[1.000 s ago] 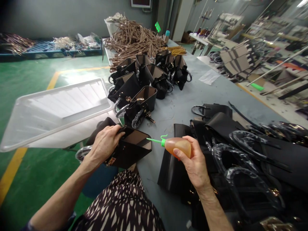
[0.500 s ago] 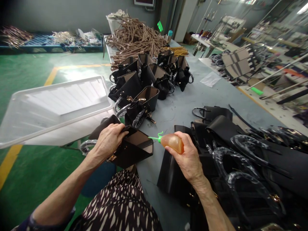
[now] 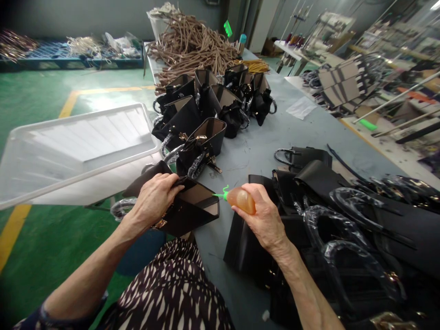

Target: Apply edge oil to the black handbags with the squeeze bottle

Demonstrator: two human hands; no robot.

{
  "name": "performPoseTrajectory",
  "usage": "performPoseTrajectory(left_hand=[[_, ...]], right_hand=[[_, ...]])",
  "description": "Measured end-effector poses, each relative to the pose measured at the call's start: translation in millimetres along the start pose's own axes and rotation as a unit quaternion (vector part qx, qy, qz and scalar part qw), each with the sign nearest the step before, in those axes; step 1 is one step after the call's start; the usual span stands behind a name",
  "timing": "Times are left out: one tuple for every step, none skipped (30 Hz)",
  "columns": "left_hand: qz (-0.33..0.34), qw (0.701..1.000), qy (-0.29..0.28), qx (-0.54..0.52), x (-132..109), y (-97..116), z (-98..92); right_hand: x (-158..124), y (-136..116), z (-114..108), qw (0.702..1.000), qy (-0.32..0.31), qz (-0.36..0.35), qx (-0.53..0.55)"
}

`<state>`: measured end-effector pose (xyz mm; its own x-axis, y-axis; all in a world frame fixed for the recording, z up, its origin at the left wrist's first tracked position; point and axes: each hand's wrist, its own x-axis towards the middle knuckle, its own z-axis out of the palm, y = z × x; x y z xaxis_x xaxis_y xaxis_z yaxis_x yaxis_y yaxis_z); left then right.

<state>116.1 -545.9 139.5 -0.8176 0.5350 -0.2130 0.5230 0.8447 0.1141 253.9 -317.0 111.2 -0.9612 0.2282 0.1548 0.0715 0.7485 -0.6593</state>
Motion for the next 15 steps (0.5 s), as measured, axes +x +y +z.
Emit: performPoseTrajectory(left_hand=[[0.001,1.000,0.001,0.000,0,0,-0.1],[0.002,1.000,0.002,0.000,-1,1,-0.2],[0.003,1.000,0.003,-0.001,-2,1,-0.2],[0.005,1.000,0.005,-0.001,-3,2,0.0],[0.008,1.000,0.007,-0.002,-4,2,0.3],[0.011,1.000,0.008,-0.003,-6,3,0.8],[0.012,1.000,0.010,-0.004,-7,3,1.5],[0.013,1.000,0.012,-0.006,-9,4,2.6],[0.014,1.000,0.016,-0.007,-11,5,3.9],[0.016,1.000,0.022,-0.009,-13,6,5.4],[0.019,0.999,0.029,-0.010,-15,7,7.0],[0.023,0.999,0.038,-0.011,-17,8,8.7],[0.030,0.998,0.045,-0.012,-19,9,10.2],[0.036,0.998,0.052,-0.012,-21,10,11.6],[0.042,0.997,0.057,-0.012,-23,11,12.7]], right_hand=[[0,0,0,1.000,-0.003,-0.004,-0.003],[0,0,-1,1.000,-0.007,-0.008,-0.006],[0,0,-1,1.000,-0.010,-0.011,-0.010],[0,-1,-1,1.000,-0.014,-0.015,-0.013],[0,-1,-2,1.000,-0.018,-0.018,-0.017],[0,-1,-2,0.999,-0.021,-0.021,-0.021],[0,-1,-3,0.999,-0.025,-0.023,-0.024],[0,-2,-3,0.999,-0.029,-0.025,-0.028],[-1,-2,-4,0.999,-0.033,-0.027,-0.032],[-1,-3,-5,0.998,-0.037,-0.029,-0.036],[-1,-3,-5,0.998,-0.042,-0.030,-0.039],[-2,-4,-6,0.997,-0.047,-0.032,-0.043],[-2,-5,-7,0.997,-0.052,-0.034,-0.046],[-3,-6,-8,0.996,-0.057,-0.036,-0.050],[-3,-6,-8,0.996,-0.061,-0.038,-0.054]])
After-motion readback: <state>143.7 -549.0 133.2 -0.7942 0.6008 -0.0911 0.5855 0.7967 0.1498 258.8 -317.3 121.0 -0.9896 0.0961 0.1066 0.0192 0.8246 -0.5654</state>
